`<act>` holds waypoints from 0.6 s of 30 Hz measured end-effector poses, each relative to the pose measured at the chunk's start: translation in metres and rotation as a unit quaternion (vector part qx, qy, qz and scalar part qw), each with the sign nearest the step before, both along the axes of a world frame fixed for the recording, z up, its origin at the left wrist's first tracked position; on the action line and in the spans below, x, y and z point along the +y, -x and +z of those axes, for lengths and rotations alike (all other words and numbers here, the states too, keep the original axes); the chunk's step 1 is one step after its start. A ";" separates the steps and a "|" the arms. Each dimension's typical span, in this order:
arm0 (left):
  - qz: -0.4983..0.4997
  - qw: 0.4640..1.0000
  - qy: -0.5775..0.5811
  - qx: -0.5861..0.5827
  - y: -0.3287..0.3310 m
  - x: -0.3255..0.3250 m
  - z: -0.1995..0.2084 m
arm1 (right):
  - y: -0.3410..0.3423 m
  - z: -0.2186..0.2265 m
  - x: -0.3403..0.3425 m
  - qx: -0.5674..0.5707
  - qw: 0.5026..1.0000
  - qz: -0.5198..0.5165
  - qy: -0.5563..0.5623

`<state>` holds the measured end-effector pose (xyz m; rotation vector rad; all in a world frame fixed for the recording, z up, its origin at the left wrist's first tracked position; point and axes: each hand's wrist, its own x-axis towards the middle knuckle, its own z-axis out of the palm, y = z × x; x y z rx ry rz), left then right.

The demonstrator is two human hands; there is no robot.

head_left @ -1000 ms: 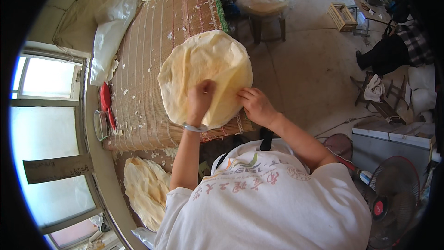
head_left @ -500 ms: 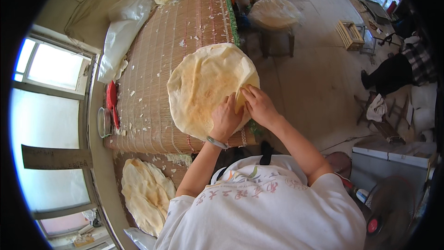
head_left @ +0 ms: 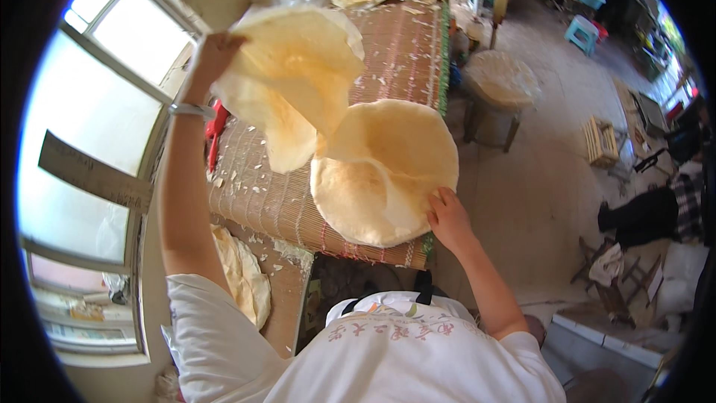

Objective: The person repeatedly peels thin layers from a large stack of dough sheets on a bamboo mat, then stacks the peeled sheets on the table. The person handles the dough by hand without using tools.

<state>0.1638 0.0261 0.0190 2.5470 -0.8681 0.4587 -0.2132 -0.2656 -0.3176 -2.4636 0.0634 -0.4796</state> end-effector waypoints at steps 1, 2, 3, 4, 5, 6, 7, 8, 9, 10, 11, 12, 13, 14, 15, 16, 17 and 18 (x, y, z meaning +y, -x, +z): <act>0.010 0.999 0.046 0.014 0.009 0.003 0.023 | 0.002 0.000 -0.002 0.005 1.000 0.002 0.009; 0.017 0.998 0.042 0.036 0.011 0.019 0.051 | 0.003 0.003 -0.001 0.007 1.000 0.009 0.018; 0.012 1.000 0.023 -0.005 0.031 0.020 0.076 | 0.000 0.008 -0.004 0.008 1.000 0.011 0.026; 0.010 0.999 0.000 -0.046 0.057 0.021 0.099 | -0.009 0.015 -0.009 0.052 0.998 0.022 0.021; 0.014 0.998 -0.015 -0.065 0.070 0.032 0.117 | -0.017 0.025 -0.013 0.098 0.995 0.031 0.017; 0.017 0.996 -0.031 -0.082 0.080 0.045 0.131 | -0.026 0.037 -0.011 0.146 0.988 0.039 0.013; 0.008 0.994 -0.023 -0.107 0.093 0.055 0.138 | -0.034 0.053 -0.002 0.089 0.996 -0.002 -0.021; 0.009 0.992 -0.037 -0.119 0.109 0.067 0.148 | -0.048 0.073 0.011 0.003 0.999 -0.002 -0.041; 0.008 0.991 -0.039 -0.125 0.128 0.075 0.154 | -0.064 0.094 0.029 -0.080 0.995 0.000 -0.064; 0.004 0.991 -0.039 -0.130 0.145 0.082 0.156 | -0.079 0.115 0.050 -0.128 0.984 0.026 -0.121; 0.021 0.990 -0.061 -0.125 0.160 0.093 0.159 | -0.095 0.136 0.078 -0.173 0.966 0.057 -0.182; 0.041 0.989 -0.083 -0.118 0.174 0.106 0.161 | -0.102 0.162 0.110 -0.159 0.932 0.124 -0.300; 0.056 0.987 -0.104 -0.110 0.186 0.115 0.159 | -0.111 0.176 0.144 -0.143 0.910 0.152 -0.357; 0.061 0.988 -0.095 -0.107 0.200 0.124 0.152 | -0.118 0.185 0.180 -0.178 0.907 0.171 -0.341; 0.061 0.990 -0.083 -0.101 0.211 0.131 0.138 | -0.124 0.187 0.213 -0.225 0.908 0.171 -0.309; 0.069 0.991 -0.074 -0.092 0.224 0.145 0.126 | -0.116 0.200 0.245 -0.231 0.924 0.143 -0.268; 0.109 0.983 -0.141 -0.037 0.237 0.161 0.125 | -0.115 0.196 0.272 -0.234 0.925 0.130 -0.271; 0.107 0.986 -0.127 -0.005 0.248 0.179 0.117 | -0.112 0.191 0.294 -0.239 0.925 0.116 -0.273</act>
